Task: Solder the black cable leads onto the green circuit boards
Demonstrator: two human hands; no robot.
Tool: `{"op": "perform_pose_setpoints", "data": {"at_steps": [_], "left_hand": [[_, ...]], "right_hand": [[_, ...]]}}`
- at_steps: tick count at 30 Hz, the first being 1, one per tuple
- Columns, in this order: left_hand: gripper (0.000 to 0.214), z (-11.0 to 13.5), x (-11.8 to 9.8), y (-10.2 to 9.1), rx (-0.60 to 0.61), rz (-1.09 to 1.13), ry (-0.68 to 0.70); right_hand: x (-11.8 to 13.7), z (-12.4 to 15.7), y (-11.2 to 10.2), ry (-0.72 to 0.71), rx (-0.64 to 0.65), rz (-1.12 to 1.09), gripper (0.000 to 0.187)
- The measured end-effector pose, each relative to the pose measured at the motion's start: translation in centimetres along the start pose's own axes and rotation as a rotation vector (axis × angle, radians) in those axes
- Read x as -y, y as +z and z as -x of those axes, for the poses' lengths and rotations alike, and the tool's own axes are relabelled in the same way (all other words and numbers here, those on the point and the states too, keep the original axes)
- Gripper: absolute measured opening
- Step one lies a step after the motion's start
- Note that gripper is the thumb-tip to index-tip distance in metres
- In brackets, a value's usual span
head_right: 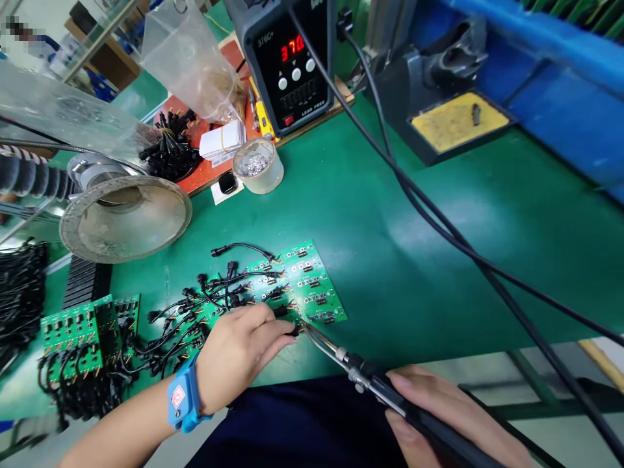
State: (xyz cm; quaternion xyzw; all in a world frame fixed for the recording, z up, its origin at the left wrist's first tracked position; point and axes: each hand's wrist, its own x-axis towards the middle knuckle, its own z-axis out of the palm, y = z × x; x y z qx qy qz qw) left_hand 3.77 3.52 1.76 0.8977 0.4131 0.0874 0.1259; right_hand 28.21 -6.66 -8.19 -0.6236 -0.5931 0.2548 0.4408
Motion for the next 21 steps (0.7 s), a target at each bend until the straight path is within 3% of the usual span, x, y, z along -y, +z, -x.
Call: {"op": "perform_pose_setpoints", "data": {"at_steps": [3,8,21], "left_hand": [[0.024,0.05,-0.02,-0.02,-0.004,-0.020,0.002],[0.024,0.22,-0.01,0.13,-0.013,-0.032,0.001],[0.023,0.16,-0.01,0.21,-0.011,-0.037,-0.009]], "right_hand": [[0.26,-0.09,-0.15,-0.127,0.074,-0.048,0.030],[0.67,-0.75,-0.18,-0.198,0.054,-0.092,0.035],[0.53,-0.48,-0.14,-0.184,0.049,-0.064,0.034]]}}
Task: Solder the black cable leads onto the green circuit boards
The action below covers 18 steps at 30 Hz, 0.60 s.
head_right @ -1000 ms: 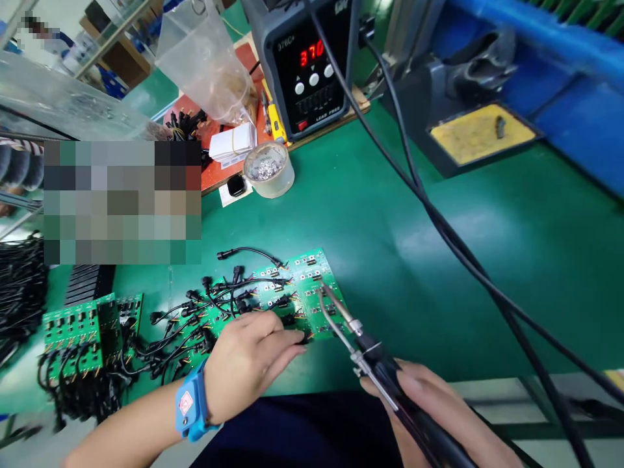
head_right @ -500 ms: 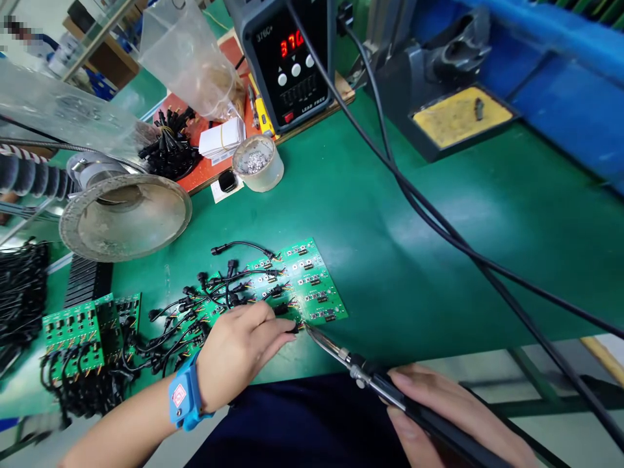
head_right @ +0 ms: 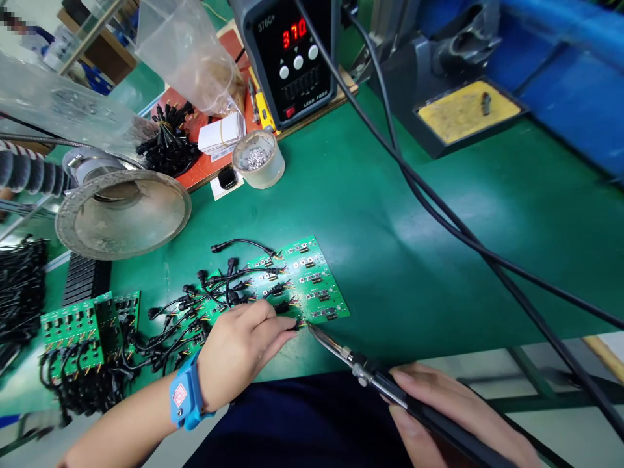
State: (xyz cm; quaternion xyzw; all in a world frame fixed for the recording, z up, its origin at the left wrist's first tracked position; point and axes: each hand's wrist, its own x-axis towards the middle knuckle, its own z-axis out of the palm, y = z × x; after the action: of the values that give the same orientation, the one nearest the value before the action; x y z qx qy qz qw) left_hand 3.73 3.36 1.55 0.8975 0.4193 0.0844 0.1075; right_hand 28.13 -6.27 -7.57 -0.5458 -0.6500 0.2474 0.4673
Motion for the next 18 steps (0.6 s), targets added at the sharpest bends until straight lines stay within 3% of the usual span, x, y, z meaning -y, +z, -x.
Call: {"op": "perform_pose_setpoints", "data": {"at_steps": [8,18], "left_hand": [[0.022,0.0,0.0,-0.1,0.019,0.003,0.004],[0.022,-0.1,0.1,0.1,-0.025,-0.010,0.006]], "right_hand": [[0.4,-0.8,0.1,0.043,-0.035,-0.051,0.022],[1.2,-2.0,0.8,0.002,-0.051,-0.040,0.022]]}}
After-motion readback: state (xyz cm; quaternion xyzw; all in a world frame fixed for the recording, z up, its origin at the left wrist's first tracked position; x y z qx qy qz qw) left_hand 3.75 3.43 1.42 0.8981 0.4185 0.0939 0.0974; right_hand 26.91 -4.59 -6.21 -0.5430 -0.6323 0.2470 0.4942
